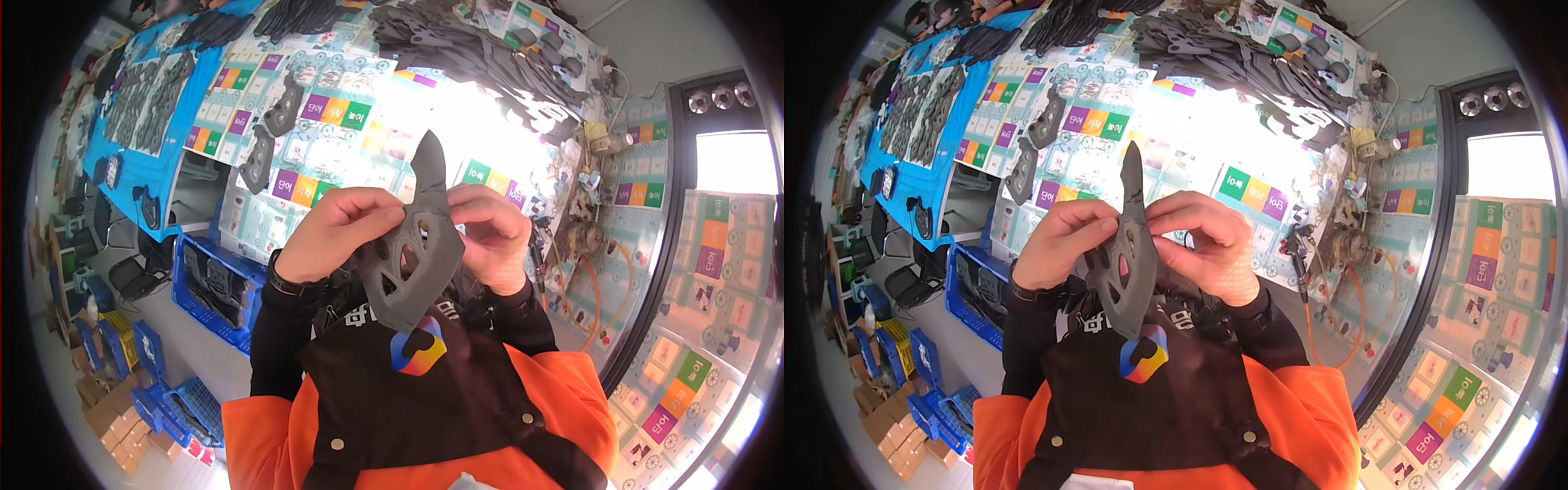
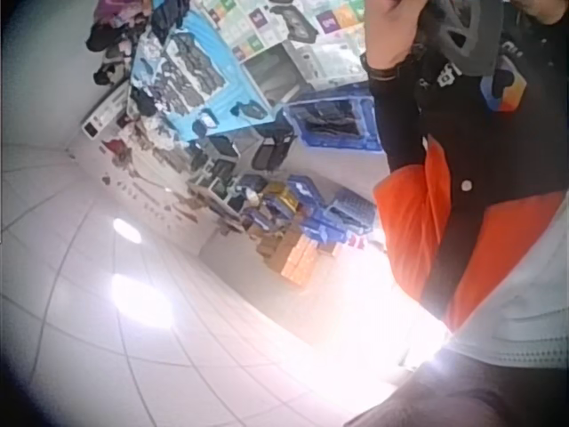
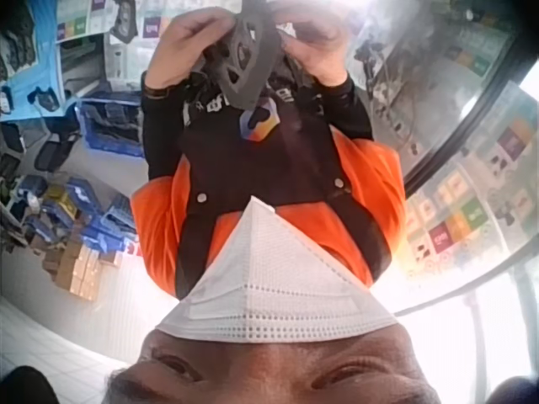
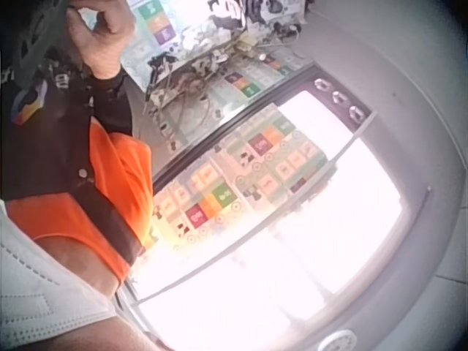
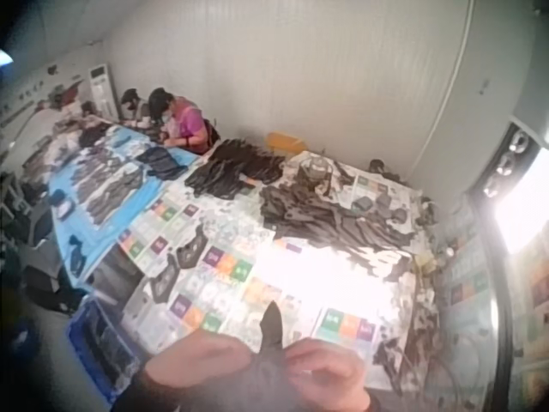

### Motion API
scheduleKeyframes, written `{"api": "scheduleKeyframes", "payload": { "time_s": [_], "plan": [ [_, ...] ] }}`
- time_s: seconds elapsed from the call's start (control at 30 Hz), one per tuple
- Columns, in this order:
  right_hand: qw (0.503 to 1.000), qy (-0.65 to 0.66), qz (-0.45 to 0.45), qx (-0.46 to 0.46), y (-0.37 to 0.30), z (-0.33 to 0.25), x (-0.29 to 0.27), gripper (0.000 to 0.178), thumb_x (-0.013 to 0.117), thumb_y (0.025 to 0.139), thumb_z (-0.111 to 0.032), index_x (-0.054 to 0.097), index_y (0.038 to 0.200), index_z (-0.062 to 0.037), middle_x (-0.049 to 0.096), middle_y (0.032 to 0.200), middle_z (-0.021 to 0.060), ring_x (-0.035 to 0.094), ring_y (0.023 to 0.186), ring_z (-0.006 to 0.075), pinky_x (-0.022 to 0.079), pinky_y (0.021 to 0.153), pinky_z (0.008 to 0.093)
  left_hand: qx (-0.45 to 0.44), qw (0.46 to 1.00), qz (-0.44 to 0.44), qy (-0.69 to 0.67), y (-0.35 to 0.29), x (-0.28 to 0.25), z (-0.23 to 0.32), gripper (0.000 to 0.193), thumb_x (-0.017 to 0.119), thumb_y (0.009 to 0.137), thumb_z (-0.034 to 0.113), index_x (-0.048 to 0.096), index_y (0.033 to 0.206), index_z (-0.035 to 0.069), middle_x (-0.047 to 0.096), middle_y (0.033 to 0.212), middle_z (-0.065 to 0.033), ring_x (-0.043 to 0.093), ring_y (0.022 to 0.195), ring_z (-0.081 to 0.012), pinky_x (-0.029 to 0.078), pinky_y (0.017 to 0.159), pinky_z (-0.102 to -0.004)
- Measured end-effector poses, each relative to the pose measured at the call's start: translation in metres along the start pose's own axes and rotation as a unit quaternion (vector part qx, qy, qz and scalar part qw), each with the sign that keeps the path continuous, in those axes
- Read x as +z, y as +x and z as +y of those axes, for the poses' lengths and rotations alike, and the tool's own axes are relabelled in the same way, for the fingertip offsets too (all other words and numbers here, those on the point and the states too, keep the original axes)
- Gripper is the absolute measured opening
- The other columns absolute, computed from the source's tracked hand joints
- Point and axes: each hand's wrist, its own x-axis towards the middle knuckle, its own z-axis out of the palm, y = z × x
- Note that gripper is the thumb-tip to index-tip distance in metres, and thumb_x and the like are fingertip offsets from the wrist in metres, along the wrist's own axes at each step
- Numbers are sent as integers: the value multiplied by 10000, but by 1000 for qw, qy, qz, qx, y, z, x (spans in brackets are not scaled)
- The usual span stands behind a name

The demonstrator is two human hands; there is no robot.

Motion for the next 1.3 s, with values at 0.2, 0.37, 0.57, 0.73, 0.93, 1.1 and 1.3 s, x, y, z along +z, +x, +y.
{"api": "scheduleKeyframes", "payload": {
  "time_s": [0.2, 0.37, 0.57, 0.73, 0.93, 1.1, 1.3],
  "plan": [
    [998, 52, 36, 19, -9, -3, 6, 209, 798, 800, 64, 714, 985, 18, 726, 1039, 160, 713, 959, 259, 560, 837, 355, 8, 999, 1, -35, -1, 5, -3, 169, 630, 1026, 124, 722, 1052, -15, 725, 888, 5, 652, 805, -42, 519, 716, -220],
    [999, -27, 9, -36, -5, -9, 2, 197, 807, 789, 43, 720, 963, 10, 732, 1001, 145, 721, 913, 267, 570, 798, 350, 19, 999, 24, -31, -3, 10, -1, 169, 643, 1017, 121, 730, 1056, -19, 727, 891, 0, 652, 795, -46, 522, 717, -218],
    [1000, -13, 2, -20, -3, -13, 2, 187, 805, 793, 23, 725, 961, 1, 740, 977, 143, 730, 882, 272, 577, 776, 346, -6, 998, 0, -64, -1, 8, -1, 155, 664, 1004, 101, 732, 1078, -18, 733, 904, -8, 662, 803, -51, 526, 716, -213],
    [999, -10, -39, 20, 2, -17, -5, 180, 798, 805, 18, 726, 969, 0, 740, 981, 146, 731, 896, 276, 575, 796, 347, 12, 998, 14, -58, 1, 10, -2, 146, 663, 1001, 81, 726, 1080, -25, 735, 904, -16, 667, 800, -55, 532, 714, -211],
    [992, 47, -72, 94, 1, -15, -15, 181, 783, 820, 28, 722, 990, 25, 745, 994, 142, 726, 929, 245, 564, 821, 339, 18, 999, 17, -48, 7, 11, -10, 147, 659, 1002, 77, 721, 1074, -35, 735, 903, -32, 679, 779, -69, 547, 703, -216],
    [976, 114, -84, 168, -3, -9, -23, 174, 750, 826, 68, 713, 995, 51, 743, 1002, 133, 713, 914, 211, 556, 818, 320, 27, 998, 13, -55, 12, 12, -17, 145, 654, 1006, 76, 713, 1081, -34, 732, 891, -39, 685, 734, -88, 552, 667, -228],
    [949, 134, -161, 237, -9, 1, -40, 157, 759, 805, 57, 694, 947, 49, 736, 973, 119, 700, 895, 188, 559, 771, 317, -13, 995, -32, -90, 13, 15, -16, 140, 646, 1011, 67, 704, 1090, -33, 728, 881, -43, 691, 714, -103, 554, 643, -238]
  ]
}}
